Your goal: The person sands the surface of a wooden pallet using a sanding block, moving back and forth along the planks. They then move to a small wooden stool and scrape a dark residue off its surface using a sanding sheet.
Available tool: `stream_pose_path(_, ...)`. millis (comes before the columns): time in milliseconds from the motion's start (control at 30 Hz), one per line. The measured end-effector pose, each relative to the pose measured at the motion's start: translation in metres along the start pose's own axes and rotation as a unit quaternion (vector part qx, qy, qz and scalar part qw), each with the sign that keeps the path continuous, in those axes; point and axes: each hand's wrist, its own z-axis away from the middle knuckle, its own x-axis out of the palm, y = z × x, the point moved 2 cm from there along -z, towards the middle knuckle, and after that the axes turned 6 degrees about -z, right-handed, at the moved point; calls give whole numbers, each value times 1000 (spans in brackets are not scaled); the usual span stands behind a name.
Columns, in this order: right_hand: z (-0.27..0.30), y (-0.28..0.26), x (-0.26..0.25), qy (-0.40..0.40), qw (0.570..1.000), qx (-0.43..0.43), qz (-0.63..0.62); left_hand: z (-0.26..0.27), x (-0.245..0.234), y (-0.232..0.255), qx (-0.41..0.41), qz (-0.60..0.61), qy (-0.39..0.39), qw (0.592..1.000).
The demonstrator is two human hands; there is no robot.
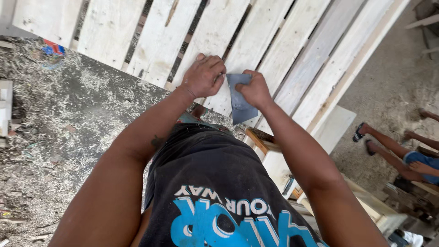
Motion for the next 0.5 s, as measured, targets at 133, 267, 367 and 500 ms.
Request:
stream_pose_path(133,9,21,-35,97,992,-72,-20,1,-1,-4,-5,17,1,1000)
stream_pose_path(267,18,45,-33,157,987,0,-32,-3,3,-3,-21,40,20,999)
stream_pose_path(367,17,52,-21,163,986,14,-21,3,-3,-1,-5,25,42,999)
stream_pose_path(500,39,62,-35,155,985,18,-69,2,-7,3,1,41,34,999)
